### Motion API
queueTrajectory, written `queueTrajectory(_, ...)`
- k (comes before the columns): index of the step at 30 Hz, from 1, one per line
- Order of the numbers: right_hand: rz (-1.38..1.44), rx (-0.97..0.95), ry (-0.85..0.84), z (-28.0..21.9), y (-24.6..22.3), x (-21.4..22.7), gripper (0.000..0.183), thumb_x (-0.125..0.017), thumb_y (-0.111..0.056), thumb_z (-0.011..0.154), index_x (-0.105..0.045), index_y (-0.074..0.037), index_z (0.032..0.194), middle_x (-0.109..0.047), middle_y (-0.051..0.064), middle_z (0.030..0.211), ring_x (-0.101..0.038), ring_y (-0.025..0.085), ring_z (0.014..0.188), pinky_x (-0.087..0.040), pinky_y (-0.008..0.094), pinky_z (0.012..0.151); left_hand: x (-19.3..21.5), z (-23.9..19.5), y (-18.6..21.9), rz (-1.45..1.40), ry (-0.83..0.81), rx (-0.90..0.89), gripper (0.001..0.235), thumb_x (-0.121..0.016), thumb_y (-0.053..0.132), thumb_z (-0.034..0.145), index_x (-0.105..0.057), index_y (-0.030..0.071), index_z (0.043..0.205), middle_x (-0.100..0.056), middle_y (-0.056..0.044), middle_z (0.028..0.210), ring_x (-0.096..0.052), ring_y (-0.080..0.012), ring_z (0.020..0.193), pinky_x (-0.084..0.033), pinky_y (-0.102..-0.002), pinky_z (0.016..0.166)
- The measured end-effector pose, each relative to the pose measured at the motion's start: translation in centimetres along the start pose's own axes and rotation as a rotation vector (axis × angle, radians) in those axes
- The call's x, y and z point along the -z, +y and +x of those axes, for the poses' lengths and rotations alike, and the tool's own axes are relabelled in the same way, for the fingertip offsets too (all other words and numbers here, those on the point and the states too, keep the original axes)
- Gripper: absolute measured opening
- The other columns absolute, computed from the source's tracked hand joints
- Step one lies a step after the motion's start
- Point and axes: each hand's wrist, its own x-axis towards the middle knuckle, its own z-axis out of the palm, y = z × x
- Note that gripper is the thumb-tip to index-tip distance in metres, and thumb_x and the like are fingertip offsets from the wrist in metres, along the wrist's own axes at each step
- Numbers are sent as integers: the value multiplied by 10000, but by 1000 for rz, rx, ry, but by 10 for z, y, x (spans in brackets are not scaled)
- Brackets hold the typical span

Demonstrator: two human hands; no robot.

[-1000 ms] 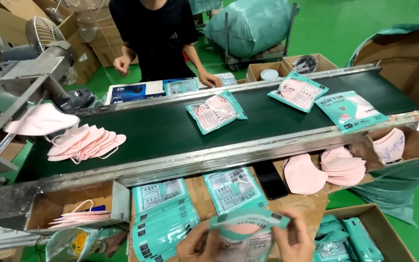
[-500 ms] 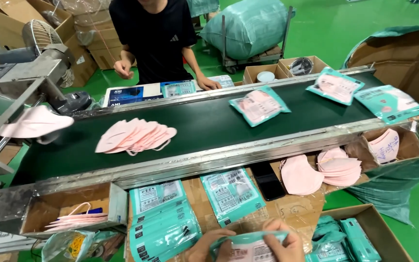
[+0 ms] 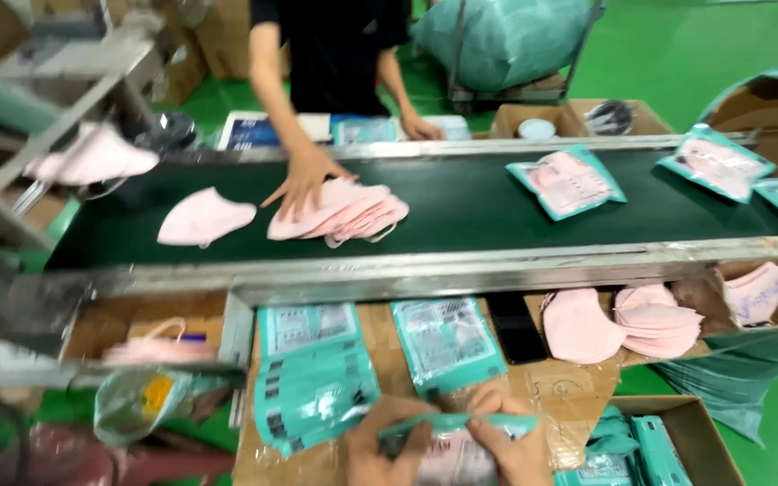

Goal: Packaging pink face masks into plastic bags and stacking them on a conveyor belt.

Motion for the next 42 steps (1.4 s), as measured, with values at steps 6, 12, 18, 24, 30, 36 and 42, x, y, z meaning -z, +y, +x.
queueTrajectory(6, -704, 445, 358, 56, -104, -23, 83, -736, -1, 871, -655, -21, 866, -699, 67, 890, -661, 164, 828, -531, 299, 792, 47, -4, 25, -211, 191, 11, 578, -691, 46, 879, -541, 29, 1437, -646, -134, 1368, -626, -237, 1277, -486, -382, 1110)
queueTrajectory(12, -1029, 910, 342, 124, -124, -52, 191, -718, 30, 988, -620, 31, 1152, -612, 156, 1123, -547, 280, 1065, -447, 338, 947, 118, -6, -33, 251, 387, 89, 488, -676, 74, 928, -547, 8, 1394, -555, -171, 1508, -508, -305, 1430, -383, -404, 1174)
queueTrajectory(18, -707, 79, -117, 129, 31, -89, 353, -526, -80, 1022, -654, -53, 1349, -717, 104, 1304, -647, 181, 1144, -486, 290, 995, 153, 2, -137, -153, 293, 368, 481, -448, 296, 1078, -486, 5, 1458, -539, -142, 1512, -478, -232, 1429, -332, -337, 1175)
queueTrajectory(24, -152, -447, -188, 161, 114, -109, 618, -452, -340, 1044, -327, -31, 1565, -435, 129, 1596, -412, 226, 1479, -312, 350, 1184, 154, 36, -170, -533, 247, 470, 613, -349, 414, 1062, -436, 13, 1519, -520, -158, 1531, -467, -244, 1410, -360, -343, 1154)
queueTrajectory(30, -177, -531, -67, 173, 100, -147, 656, -406, -405, 1041, -346, -33, 1578, -350, 96, 1664, -322, 223, 1532, -227, 355, 1228, 154, 51, -165, -560, 192, 530, 668, -352, 441, 1051, -263, 68, 1598, -355, -116, 1647, -332, -217, 1507, -273, -343, 1203)
queueTrajectory(36, -269, -518, -123, 159, 84, -163, 658, -360, -409, 1023, -258, -122, 1607, -208, 28, 1715, -203, 208, 1568, -190, 331, 1232, 152, 48, -175, -536, 81, 483, 715, -373, 430, 1063, -141, 46, 1619, -201, -133, 1711, -180, -234, 1575, -184, -351, 1245)
queueTrajectory(42, -68, -623, 46, 135, 99, -147, 710, -252, -549, 1015, -313, -151, 1600, -246, 20, 1699, -232, 216, 1553, -209, 361, 1221, 126, 21, -197, -640, 194, 535, 680, -342, 395, 1071, -94, 94, 1628, -151, -88, 1711, -167, -205, 1561, -184, -337, 1235)
